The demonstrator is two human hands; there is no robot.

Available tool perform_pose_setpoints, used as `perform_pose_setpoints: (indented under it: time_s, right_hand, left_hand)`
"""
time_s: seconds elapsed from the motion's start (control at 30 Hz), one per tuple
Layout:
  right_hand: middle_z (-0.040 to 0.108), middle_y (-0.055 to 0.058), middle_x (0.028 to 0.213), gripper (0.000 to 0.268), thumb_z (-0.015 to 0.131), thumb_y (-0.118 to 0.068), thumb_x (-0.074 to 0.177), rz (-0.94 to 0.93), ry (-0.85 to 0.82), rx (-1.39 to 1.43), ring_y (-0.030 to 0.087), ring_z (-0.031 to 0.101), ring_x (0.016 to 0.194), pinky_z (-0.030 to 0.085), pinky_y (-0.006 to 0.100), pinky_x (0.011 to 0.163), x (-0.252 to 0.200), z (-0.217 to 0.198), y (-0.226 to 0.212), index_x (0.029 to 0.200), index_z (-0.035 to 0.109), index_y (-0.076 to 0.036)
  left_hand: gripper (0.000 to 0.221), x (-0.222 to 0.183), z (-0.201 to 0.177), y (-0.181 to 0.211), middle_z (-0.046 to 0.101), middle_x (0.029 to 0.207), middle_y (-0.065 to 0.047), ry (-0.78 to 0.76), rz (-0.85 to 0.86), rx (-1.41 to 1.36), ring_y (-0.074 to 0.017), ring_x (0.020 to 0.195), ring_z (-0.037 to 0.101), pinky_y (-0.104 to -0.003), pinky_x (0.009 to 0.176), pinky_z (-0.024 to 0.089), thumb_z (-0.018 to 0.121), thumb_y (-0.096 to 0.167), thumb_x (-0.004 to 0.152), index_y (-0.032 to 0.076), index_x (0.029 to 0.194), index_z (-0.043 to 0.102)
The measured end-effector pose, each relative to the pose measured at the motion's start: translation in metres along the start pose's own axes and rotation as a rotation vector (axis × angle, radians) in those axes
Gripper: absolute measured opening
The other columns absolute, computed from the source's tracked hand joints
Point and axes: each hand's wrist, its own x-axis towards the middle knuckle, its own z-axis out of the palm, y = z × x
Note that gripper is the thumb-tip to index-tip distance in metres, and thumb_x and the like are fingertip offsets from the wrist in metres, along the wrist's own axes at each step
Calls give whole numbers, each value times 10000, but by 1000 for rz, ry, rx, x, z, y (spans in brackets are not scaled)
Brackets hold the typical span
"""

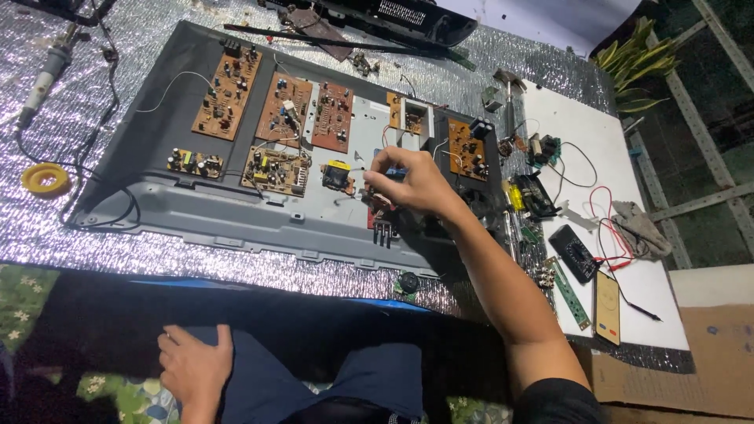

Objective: Testing and inspecting electronic circuit boards and components inside a disassembled television

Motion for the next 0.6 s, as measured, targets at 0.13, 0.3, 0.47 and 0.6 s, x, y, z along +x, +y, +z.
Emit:
perform_pose_setpoints:
  time_s: [0.13, 0.3, 0.47, 0.6]
  right_hand:
    - [725, 54, 724, 109, 753, -136, 900, 18, 67, -55, 113, 602, 549, 474, 224, 511, 1, 0, 4, 876, 724, -34]
    - [736, 45, 769, 92, 739, -70, 893, 84, 147, -74, 101, 623, 613, 505, 236, 539, -1, 1, 8, 979, 739, -37]
    - [741, 53, 741, 82, 740, -53, 870, 70, 164, -141, 105, 638, 590, 518, 232, 531, 2, 6, 7, 943, 753, -16]
    - [728, 13, 687, 100, 741, -138, 855, 152, 187, -336, 95, 593, 515, 460, 249, 485, 5, 13, 10, 912, 786, -68]
  left_hand:
    - [924, 2, 2, 1, 600, 1246, -258, -27, 4, 4, -386, 959, 679, -474, 746, 593, 563, 589, 883, -143, 1440, 471]
    - [921, 2, 1, 1, 596, 1226, -248, -36, -11, -15, -391, 962, 679, -482, 755, 588, 585, 594, 868, -132, 1424, 474]
    - [943, 1, -2, 1, 587, 1295, -281, -65, -22, -34, -412, 1026, 667, -490, 787, 586, 581, 591, 876, -141, 1457, 456]
    - [953, 2, 3, 1, 604, 1272, -270, -36, -19, -1, -397, 994, 678, -481, 776, 591, 571, 613, 877, -135, 1458, 468]
